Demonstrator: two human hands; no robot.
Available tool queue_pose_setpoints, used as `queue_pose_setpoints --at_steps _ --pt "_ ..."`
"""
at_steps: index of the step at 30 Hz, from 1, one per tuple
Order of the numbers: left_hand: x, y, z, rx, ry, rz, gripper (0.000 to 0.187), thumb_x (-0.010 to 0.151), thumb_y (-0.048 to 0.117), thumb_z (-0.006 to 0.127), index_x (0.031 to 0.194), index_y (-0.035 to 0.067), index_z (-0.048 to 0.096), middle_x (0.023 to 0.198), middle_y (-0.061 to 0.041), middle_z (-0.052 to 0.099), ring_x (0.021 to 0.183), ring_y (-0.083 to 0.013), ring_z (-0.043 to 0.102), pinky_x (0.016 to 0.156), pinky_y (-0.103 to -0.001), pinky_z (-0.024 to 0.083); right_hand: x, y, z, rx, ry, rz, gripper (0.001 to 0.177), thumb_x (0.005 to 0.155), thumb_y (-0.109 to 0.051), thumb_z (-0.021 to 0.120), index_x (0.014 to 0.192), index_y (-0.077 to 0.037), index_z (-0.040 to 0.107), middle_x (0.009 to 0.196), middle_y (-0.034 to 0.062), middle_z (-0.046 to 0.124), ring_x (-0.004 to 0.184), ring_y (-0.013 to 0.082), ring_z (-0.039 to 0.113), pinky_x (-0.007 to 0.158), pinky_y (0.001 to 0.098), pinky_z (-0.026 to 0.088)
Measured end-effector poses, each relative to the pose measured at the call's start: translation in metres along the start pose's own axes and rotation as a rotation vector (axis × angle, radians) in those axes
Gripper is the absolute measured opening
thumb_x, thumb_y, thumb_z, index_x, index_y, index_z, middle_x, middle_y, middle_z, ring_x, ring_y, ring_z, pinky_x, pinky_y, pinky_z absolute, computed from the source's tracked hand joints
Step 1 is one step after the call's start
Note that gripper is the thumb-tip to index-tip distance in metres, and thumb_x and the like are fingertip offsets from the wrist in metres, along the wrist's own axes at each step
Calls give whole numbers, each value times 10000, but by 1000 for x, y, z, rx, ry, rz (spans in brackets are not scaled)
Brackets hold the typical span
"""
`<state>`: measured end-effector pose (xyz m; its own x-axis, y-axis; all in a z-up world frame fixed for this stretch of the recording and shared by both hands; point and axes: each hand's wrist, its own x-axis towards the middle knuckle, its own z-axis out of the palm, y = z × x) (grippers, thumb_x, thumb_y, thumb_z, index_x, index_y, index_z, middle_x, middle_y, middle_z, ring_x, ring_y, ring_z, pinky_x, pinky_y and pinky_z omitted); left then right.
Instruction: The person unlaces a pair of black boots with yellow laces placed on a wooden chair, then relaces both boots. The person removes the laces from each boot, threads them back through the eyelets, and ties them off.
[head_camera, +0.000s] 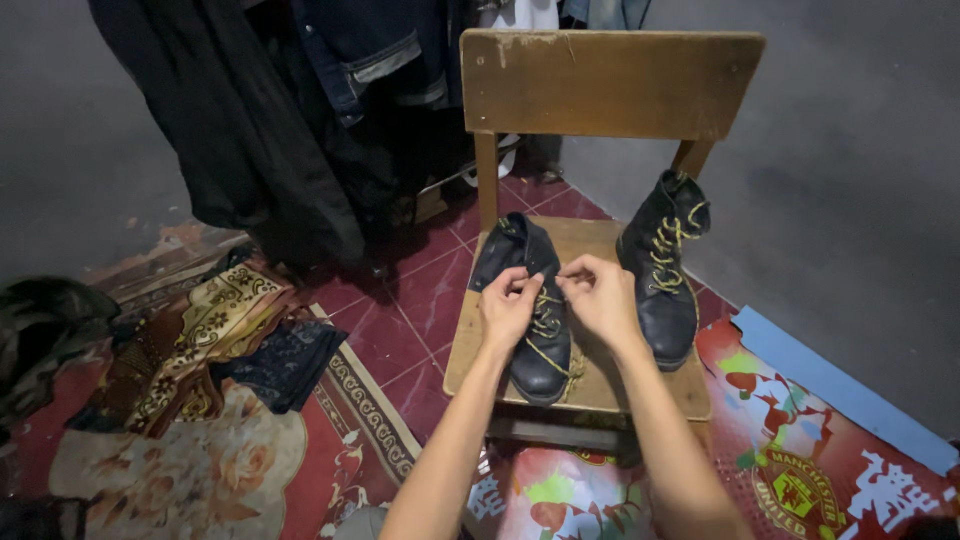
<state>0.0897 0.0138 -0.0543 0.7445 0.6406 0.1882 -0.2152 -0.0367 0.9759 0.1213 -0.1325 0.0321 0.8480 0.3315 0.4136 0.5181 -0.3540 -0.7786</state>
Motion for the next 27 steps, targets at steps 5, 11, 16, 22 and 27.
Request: queue_pose_setpoints --at_steps 5,11,16,22,27 --pt "-2 1 0 -4 10 -62 286 905 203 777 1077 -22 741 844 -27 742 657 -33 564 569 -206 464 -2 -6 8 -33 88 -112 128 802 -65 796 918 -21 766 836 121 726 699 201 722 646 315 560" --pt "-1 0 -6 -157 -93 -112 241 933 194 753 1048 -17 739 860 -10 729 708 -31 609 572 -204 461 -3 -8 16 -62 101 -160 131 789 -44 777 919 -46 793 839 134 717 735 243 733 680 333 575" --pt "-5 3 -9 -211 -137 -95 238 920 189 771 1047 -11 755 864 -6 737 702 -32 620 563 -191 468 -1 -5 22 -69 117 -169 126 787 -56 781 913 -49 795 841 150 715 747 265 739 690 347 588" --pt "-7 8 -9 -158 -93 -125 257 895 191 778 1048 -14 752 822 15 727 648 -18 600 514 -201 475 1 -4 13 -132 5 -223 118 791 -60 797 908 -50 806 854 164 723 756 288 728 698 372 588" --pt "-11 8 -7 -21 -46 73 250 905 182 805 1023 -35 768 791 14 713 664 -2 539 571 -181 443 1 -3 22 -83 72 -146 124 782 -54 791 905 -32 792 847 150 734 740 250 753 696 337 601"
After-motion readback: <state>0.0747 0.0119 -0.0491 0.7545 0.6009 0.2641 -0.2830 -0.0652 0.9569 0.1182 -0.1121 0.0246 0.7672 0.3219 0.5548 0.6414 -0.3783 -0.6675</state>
